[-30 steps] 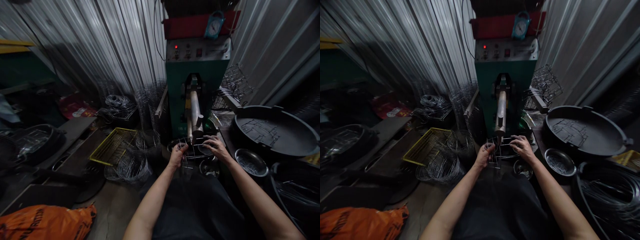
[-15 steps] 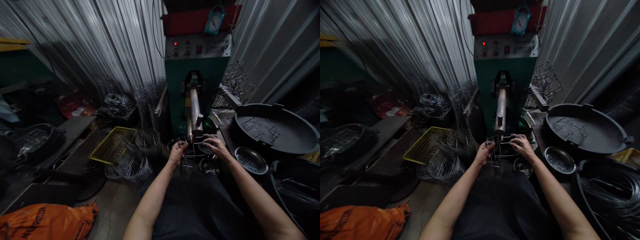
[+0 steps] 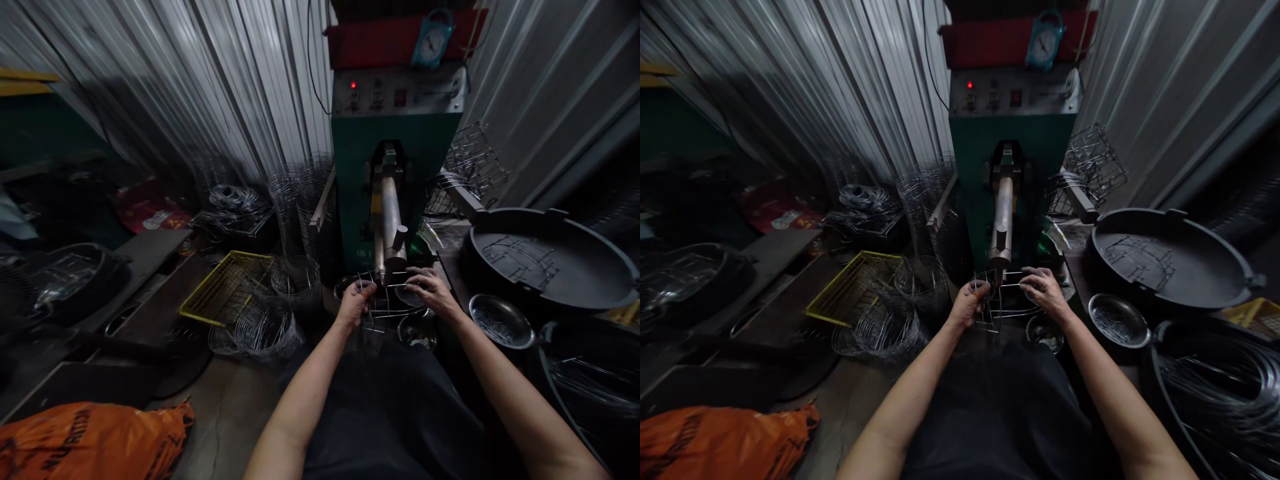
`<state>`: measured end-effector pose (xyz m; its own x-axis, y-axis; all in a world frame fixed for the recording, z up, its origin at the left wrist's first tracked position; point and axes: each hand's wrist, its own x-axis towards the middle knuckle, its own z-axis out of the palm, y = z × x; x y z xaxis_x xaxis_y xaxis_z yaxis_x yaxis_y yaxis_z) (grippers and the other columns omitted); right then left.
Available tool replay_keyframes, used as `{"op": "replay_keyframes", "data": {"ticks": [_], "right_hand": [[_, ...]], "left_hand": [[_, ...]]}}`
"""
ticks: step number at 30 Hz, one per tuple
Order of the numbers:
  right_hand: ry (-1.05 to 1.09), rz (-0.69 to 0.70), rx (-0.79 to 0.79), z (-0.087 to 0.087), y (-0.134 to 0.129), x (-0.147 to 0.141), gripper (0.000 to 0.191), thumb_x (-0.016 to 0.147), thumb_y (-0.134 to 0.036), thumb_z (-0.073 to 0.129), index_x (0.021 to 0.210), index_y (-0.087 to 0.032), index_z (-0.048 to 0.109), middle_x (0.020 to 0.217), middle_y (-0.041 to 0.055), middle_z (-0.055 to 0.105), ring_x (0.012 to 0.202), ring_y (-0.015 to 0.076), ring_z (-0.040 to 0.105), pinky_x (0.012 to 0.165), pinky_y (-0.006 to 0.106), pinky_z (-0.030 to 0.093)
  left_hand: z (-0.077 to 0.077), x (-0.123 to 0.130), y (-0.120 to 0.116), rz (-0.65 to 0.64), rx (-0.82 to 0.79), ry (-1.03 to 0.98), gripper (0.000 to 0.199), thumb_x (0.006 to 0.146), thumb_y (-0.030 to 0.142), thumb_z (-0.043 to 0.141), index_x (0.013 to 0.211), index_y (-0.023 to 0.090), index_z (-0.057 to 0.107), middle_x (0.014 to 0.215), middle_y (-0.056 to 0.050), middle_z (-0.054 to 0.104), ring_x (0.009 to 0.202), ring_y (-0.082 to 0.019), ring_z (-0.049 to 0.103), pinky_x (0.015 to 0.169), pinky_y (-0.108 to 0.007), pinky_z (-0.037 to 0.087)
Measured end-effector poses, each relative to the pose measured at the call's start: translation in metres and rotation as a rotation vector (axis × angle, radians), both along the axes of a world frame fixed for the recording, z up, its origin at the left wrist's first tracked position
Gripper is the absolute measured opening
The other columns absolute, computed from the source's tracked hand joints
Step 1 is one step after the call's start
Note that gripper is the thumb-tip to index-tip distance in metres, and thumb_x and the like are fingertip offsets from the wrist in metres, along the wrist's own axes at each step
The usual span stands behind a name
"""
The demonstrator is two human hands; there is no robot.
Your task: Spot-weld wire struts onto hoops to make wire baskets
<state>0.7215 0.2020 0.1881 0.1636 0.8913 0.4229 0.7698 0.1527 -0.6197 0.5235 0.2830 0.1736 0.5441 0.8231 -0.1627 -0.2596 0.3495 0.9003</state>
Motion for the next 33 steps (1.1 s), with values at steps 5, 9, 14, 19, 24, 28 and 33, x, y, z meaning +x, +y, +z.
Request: {"op": "replay_keyframes", "data": {"ticks": [5,9,14,19,24,28,33], "right_hand": [[-0.03,0.001,0.017,0.001,0.001,0.0,0.024,0.08,-0.043,0.051,0.078,-0.023,0.064,0.11,0.0042,0.057,0.1,0.0241,0.044,0.089,0.044,0.035],[-0.03,0.004,0.016,-0.001,0.0,0.001,0.023,0.08,-0.042,0.051,0.078,-0.024,0.064,0.11,0.0034,0.057,0.099,0.0241,0.043,0.089,0.043,0.034],[0.004,0.001,0.018,-0.003,0.001,-0.001,0.021,0.08,-0.042,0.052,0.079,-0.024,0.064,0.108,0.0035,0.057,0.1,0.024,0.043,0.09,0.043,0.033],[0.043,-0.013,0.019,-0.003,0.002,-0.004,0.021,0.078,-0.042,0.054,0.078,-0.024,0.065,0.106,0.0043,0.058,0.101,0.0239,0.044,0.089,0.043,0.035],[-0.003,-0.179,0.148,-0.004,-0.025,0.002,0.023,0.074,-0.044,0.057,0.081,-0.024,0.066,0.114,0.0073,0.053,0.107,0.0264,0.042,0.091,0.043,0.034],[0.264,-0.232,-0.019,-0.005,-0.075,0.0,0.029,0.068,-0.049,0.062,0.074,-0.021,0.066,0.1,0.0084,0.058,0.1,0.0292,0.048,0.088,0.043,0.037],[0.972,-0.025,-0.111,-0.006,-0.134,-0.038,0.04,0.067,-0.041,0.067,0.104,-0.028,0.059,0.102,0.0055,0.059,0.087,0.0221,0.055,0.076,0.035,0.045]], "left_hand": [[0.0,0.001,0.001,0.006,-0.031,-0.03,0.036,0.055,0.039,0.072,0.075,0.014,0.054,0.048,0.007,0.043,0.033,-0.002,0.033,0.03,-0.015,0.018],[0.004,0.001,-0.001,0.012,-0.068,-0.037,0.037,0.052,0.037,0.073,0.074,0.014,0.054,0.05,0.007,0.044,0.035,-0.002,0.035,0.031,-0.015,0.017],[0.007,-0.001,-0.001,0.003,-0.092,-0.028,0.037,0.053,0.038,0.073,0.073,0.013,0.054,0.047,0.006,0.046,0.032,-0.002,0.033,0.031,-0.016,0.016],[0.005,0.001,0.002,-0.03,-0.108,-0.016,0.039,0.053,0.039,0.073,0.075,0.014,0.053,0.046,0.007,0.045,0.03,-0.001,0.033,0.03,-0.015,0.015],[0.005,-0.008,-0.007,-0.031,-0.089,-0.019,0.041,0.051,0.04,0.074,0.075,0.014,0.051,0.041,0.01,0.043,0.027,0.0,0.029,0.029,-0.014,0.017],[0.002,-0.043,-0.029,-0.053,-0.195,-0.05,0.039,0.053,0.038,0.074,0.074,0.014,0.051,0.038,0.011,0.04,0.026,0.001,0.024,0.029,-0.013,0.019],[-0.007,-0.094,-0.062,0.026,-0.583,-0.179,0.02,0.069,0.026,0.066,0.071,0.012,0.052,0.044,0.01,0.039,0.027,0.004,0.02,0.03,-0.009,0.018]]}}
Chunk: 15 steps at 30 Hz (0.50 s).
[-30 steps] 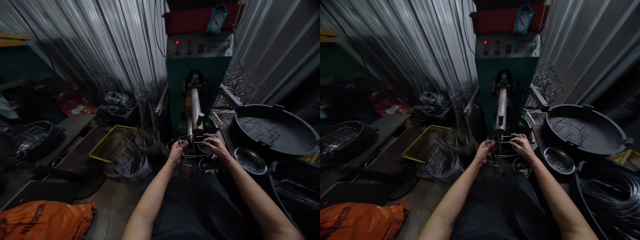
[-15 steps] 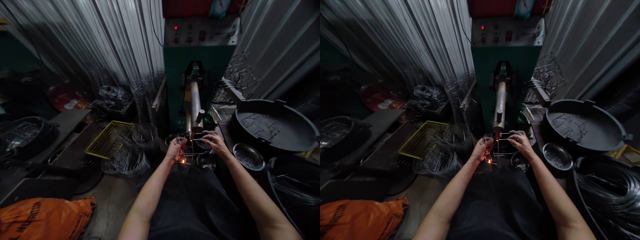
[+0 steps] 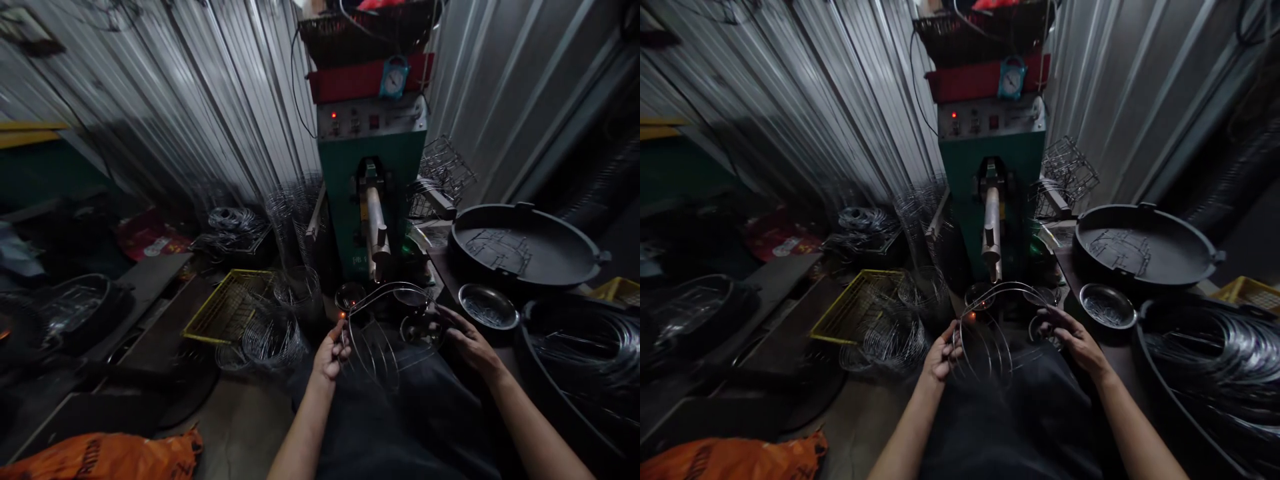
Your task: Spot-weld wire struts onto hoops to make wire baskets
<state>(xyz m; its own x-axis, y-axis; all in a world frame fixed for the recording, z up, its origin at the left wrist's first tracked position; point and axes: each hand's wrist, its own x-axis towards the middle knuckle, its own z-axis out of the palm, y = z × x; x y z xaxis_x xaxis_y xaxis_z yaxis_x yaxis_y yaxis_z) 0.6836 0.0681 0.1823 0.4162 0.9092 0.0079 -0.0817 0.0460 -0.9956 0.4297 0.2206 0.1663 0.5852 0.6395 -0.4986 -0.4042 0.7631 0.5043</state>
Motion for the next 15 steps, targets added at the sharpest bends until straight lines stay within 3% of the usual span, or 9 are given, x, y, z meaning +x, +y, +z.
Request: {"op": "replay_keyframes", "data": {"ticks": [3,7,12,15], "right_hand": [[0.405,-0.061,0.133,-0.005,-0.012,-0.031,0.043,0.07,-0.041,0.065,0.111,-0.033,0.053,0.094,0.0027,0.059,0.069,0.0137,0.054,0.061,0.026,0.047],[0.652,-0.011,0.181,-0.009,-0.01,-0.057,0.025,0.069,-0.037,0.066,0.09,-0.023,0.062,0.067,-0.0007,0.049,0.054,0.0085,0.042,0.043,0.016,0.038],[0.801,0.086,0.161,0.004,-0.005,-0.079,0.016,0.067,-0.033,0.068,0.071,-0.02,0.06,0.066,-0.0011,0.043,0.056,0.0085,0.039,0.043,0.015,0.037],[0.88,0.178,0.141,0.011,-0.002,-0.093,0.016,0.068,-0.035,0.068,0.074,-0.022,0.062,0.067,-0.0007,0.045,0.061,0.0099,0.043,0.049,0.018,0.039]], "left_hand": [[-0.007,-0.018,-0.016,-0.012,-0.15,-0.151,0.011,0.082,0.021,0.051,0.076,0.011,0.053,0.046,0.009,0.037,0.027,0.004,0.02,0.029,-0.01,0.015],[-0.017,-0.029,-0.026,-0.064,-0.26,-0.204,0.024,0.087,0.027,0.042,0.086,0.008,0.056,0.046,0.008,0.035,0.027,0.002,0.021,0.027,-0.011,0.013],[-0.033,-0.033,-0.034,-0.069,-0.314,-0.151,0.042,0.088,0.04,0.033,0.091,0.003,0.055,0.053,-0.001,0.051,0.037,-0.004,0.043,0.037,-0.016,0.036],[-0.043,-0.032,-0.038,-0.1,-0.385,-0.119,0.036,0.089,0.034,0.031,0.087,0.006,0.053,0.054,-0.001,0.052,0.037,-0.004,0.042,0.037,-0.015,0.037]]}}
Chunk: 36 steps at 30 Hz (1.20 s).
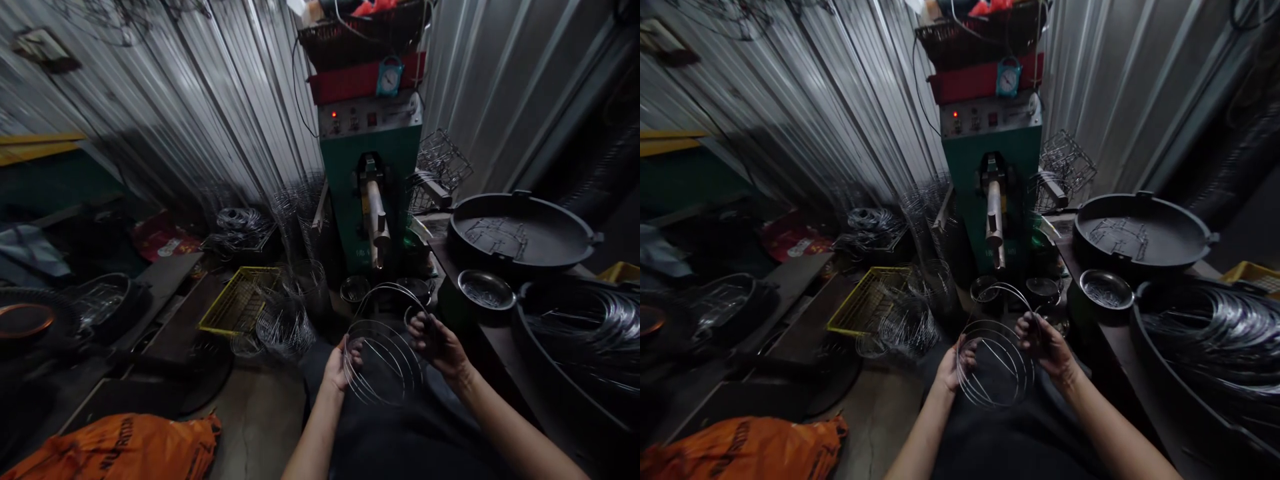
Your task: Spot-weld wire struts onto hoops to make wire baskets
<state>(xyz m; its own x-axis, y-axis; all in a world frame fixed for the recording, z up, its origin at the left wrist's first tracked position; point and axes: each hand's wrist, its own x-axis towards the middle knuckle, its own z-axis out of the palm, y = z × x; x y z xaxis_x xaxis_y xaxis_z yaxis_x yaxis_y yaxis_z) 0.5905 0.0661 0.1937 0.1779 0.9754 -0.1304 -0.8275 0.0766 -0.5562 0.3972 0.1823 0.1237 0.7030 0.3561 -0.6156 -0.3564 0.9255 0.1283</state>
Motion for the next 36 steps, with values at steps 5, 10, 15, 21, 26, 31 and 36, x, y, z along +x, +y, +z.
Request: {"op": "replay_keyframes", "data": {"ticks": [5,10,15,21,26,31,36], "right_hand": [[-0.122,0.09,0.235,-0.016,-0.003,-0.01,0.017,0.066,-0.043,0.068,0.074,-0.028,0.065,0.06,-0.0017,0.048,0.065,0.014,0.048,0.066,0.031,0.043],[-0.565,0.527,0.319,-0.033,-0.009,-0.002,0.025,0.063,-0.034,0.072,0.086,-0.024,0.069,0.071,0.0019,0.061,0.072,0.0171,0.054,0.075,0.037,0.04],[-0.897,0.531,0.104,-0.025,0.004,0.003,0.027,0.065,-0.033,0.071,0.087,-0.018,0.069,0.091,0.0056,0.06,0.085,0.017,0.054,0.077,0.03,0.042],[-0.58,0.128,-0.232,-0.022,0.039,0.001,0.031,0.058,-0.037,0.075,0.079,-0.016,0.067,0.065,0.0018,0.061,0.058,0.0129,0.057,0.058,0.027,0.05],[-0.439,-0.038,-0.327,-0.014,0.059,0.006,0.028,0.055,-0.028,0.078,0.076,-0.015,0.066,0.064,0.0026,0.062,0.055,0.0133,0.058,0.051,0.025,0.052],[-0.416,-0.113,-0.357,-0.012,0.063,0.015,0.02,0.062,-0.02,0.074,0.078,-0.014,0.064,0.064,0.0026,0.062,0.054,0.0125,0.058,0.052,0.025,0.054],[-0.408,-0.202,-0.408,-0.017,0.059,0.023,0.018,0.064,-0.019,0.072,0.075,-0.015,0.059,0.063,0.0022,0.062,0.052,0.0125,0.059,0.048,0.022,0.051]], "left_hand": [[-0.014,-0.004,-0.001,-0.053,-0.051,0.054,0.025,0.088,0.024,0.035,0.073,0.01,0.048,0.044,0.007,0.035,0.028,0.0,0.027,0.031,-0.01,0.026],[-0.027,-0.011,0.002,-0.02,-0.068,0.112,0.013,0.085,0.018,0.039,0.081,0.011,0.05,0.05,0.004,0.045,0.032,-0.003,0.036,0.037,-0.016,0.037],[-0.033,-0.011,0.005,0.063,-0.074,0.162,0.023,0.086,0.028,0.037,0.094,0.01,0.049,0.062,-0.003,0.056,0.048,-0.012,0.054,0.055,-0.027,0.048],[-0.02,-0.011,-0.007,0.151,0.112,0.202,0.052,0.08,0.05,0.04,0.115,0.012,0.033,0.098,-0.018,0.058,0.085,-0.024,0.061,0.072,-0.04,0.046],[-0.017,-0.007,-0.04,0.135,0.517,0.283,0.049,0.073,0.048,0.055,0.106,0.012,0.049,0.104,-0.014,0.057,0.096,-0.02,0.055,0.081,-0.03,0.042],[-0.006,0.006,-0.055,0.066,0.819,0.255,0.052,0.057,0.022,0.075,0.104,0.015,0.052,0.098,-0.008,0.06,0.092,-0.018,0.055,0.082,-0.027,0.04],[-0.002,0.016,-0.064,0.135,0.789,0.337,0.037,0.066,0.029,0.068,0.097,0.015,0.051,0.081,-0.005,0.063,0.076,-0.014,0.058,0.077,-0.028,0.04]]}}
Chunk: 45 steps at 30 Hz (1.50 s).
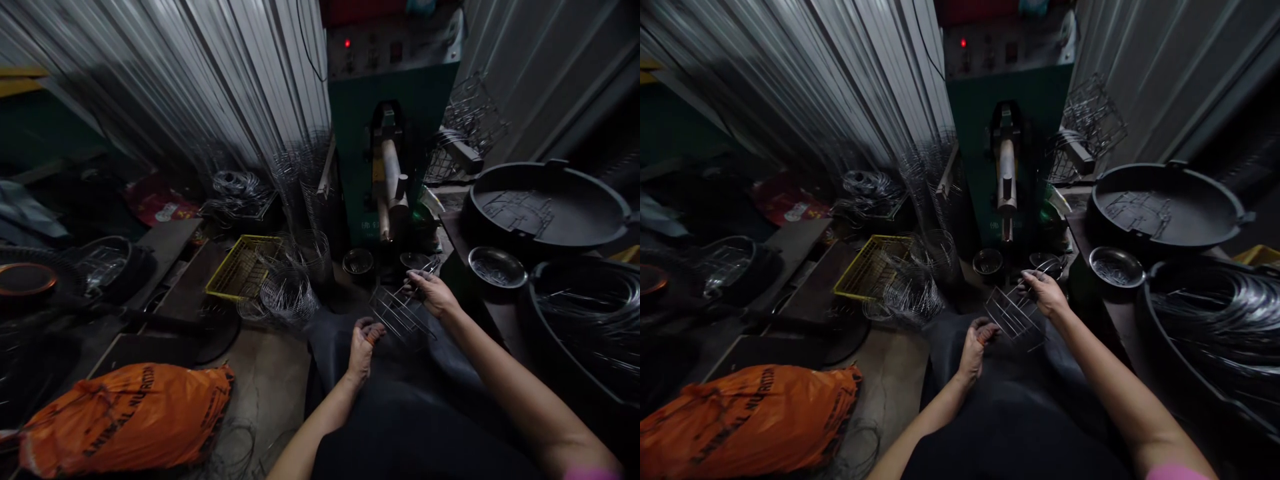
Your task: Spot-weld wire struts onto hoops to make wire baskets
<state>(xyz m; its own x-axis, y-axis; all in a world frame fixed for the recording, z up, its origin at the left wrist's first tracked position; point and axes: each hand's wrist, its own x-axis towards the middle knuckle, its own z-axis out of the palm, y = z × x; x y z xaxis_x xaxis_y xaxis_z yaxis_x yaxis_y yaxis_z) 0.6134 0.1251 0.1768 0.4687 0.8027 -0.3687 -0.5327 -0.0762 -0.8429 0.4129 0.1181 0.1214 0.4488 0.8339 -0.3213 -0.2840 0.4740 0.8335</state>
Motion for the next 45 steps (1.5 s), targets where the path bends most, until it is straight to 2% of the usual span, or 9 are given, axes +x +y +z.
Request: {"op": "replay_keyframes", "data": {"ticks": [5,9,15,18,21,24,28,34,45], "right_hand": [[-0.01,-0.041,-0.031,-0.002,-0.001,0.002,0.017,0.067,-0.022,0.071,0.073,-0.016,0.056,0.064,0.0028,0.064,0.054,0.014,0.06,0.048,0.023,0.051],[-0.018,-0.024,-0.051,-0.001,0.0,0.002,0.016,0.068,-0.022,0.07,0.074,-0.016,0.056,0.063,0.003,0.064,0.053,0.0138,0.06,0.047,0.023,0.051],[0.02,-0.063,-0.056,-0.005,0.003,0.021,0.015,0.07,-0.02,0.069,0.072,-0.015,0.055,0.062,0.0027,0.062,0.052,0.0133,0.059,0.044,0.022,0.051],[0.055,-0.105,-0.067,-0.007,0.009,0.04,0.013,0.073,-0.018,0.067,0.07,-0.015,0.054,0.059,0.0009,0.06,0.051,0.0122,0.059,0.046,0.022,0.054],[0.118,-0.178,-0.104,-0.007,0.014,0.058,0.012,0.077,-0.013,0.061,0.067,-0.015,0.054,0.057,-0.0001,0.059,0.05,0.0103,0.058,0.049,0.02,0.054],[0.153,-0.192,-0.135,-0.008,0.016,0.069,0.012,0.077,-0.012,0.06,0.067,-0.014,0.054,0.057,0.0,0.059,0.05,0.0096,0.057,0.048,0.018,0.054],[0.153,-0.167,-0.109,-0.009,0.012,0.066,0.011,0.076,-0.012,0.062,0.068,-0.015,0.055,0.058,-0.0002,0.06,0.05,0.0098,0.057,0.05,0.018,0.054],[0.079,-0.074,-0.062,-0.006,0.008,0.055,0.013,0.071,-0.013,0.067,0.065,-0.015,0.056,0.061,0.0,0.06,0.053,0.0103,0.058,0.049,0.019,0.054],[0.183,-0.09,-0.11,-0.004,0.021,0.049,0.014,0.073,-0.014,0.066,0.065,-0.015,0.055,0.058,-0.0007,0.059,0.051,0.0089,0.057,0.048,0.018,0.054]], "left_hand": [[0.016,0.013,-0.004,-0.174,0.007,-0.109,0.043,0.064,0.026,0.07,0.101,0.014,0.051,0.091,-0.008,0.064,0.086,-0.016,0.057,0.082,-0.029,0.038],[0.028,0.025,-0.001,-0.273,0.026,-0.121,0.052,0.058,0.022,0.074,0.103,0.016,0.048,0.076,-0.003,0.063,0.074,-0.015,0.059,0.077,-0.03,0.041],[0.022,0.031,0.007,-0.344,0.041,-0.237,0.068,0.053,0.021,0.077,0.111,0.019,0.043,0.089,-0.005,0.064,0.084,-0.018,0.06,0.08,-0.033,0.041],[0.021,0.03,0.028,-0.288,0.027,-0.331,0.06,0.061,0.036,0.071,0.111,0.017,0.046,0.099,-0.009,0.063,0.093,-0.021,0.058,0.086,-0.036,0.038],[0.026,0.026,0.054,-0.232,0.022,-0.313,0.05,0.07,0.05,0.058,0.103,0.012,0.054,0.093,-0.012,0.064,0.087,-0.022,0.06,0.082,-0.036,0.04],[0.034,0.027,0.066,-0.283,0.044,-0.251,0.047,0.07,0.05,0.058,0.094,0.009,0.059,0.083,-0.01,0.065,0.077,-0.02,0.061,0.078,-0.034,0.042],[0.043,0.048,0.053,-0.365,0.085,-0.185,0.049,0.06,0.036,0.072,0.098,0.012,0.055,0.077,-0.006,0.064,0.072,-0.016,0.06,0.076,-0.031,0.042],[0.044,0.08,0.029,-0.243,0.135,-0.097,0.067,0.049,0.03,0.078,0.105,0.016,0.043,0.063,0.004,0.055,0.053,-0.01,0.053,0.055,-0.023,0.042],[0.038,0.075,0.031,-0.123,0.116,-0.115,0.05,0.063,0.034,0.07,0.102,0.019,0.042,0.059,0.008,0.048,0.043,-0.005,0.041,0.044,-0.018,0.032]]}}
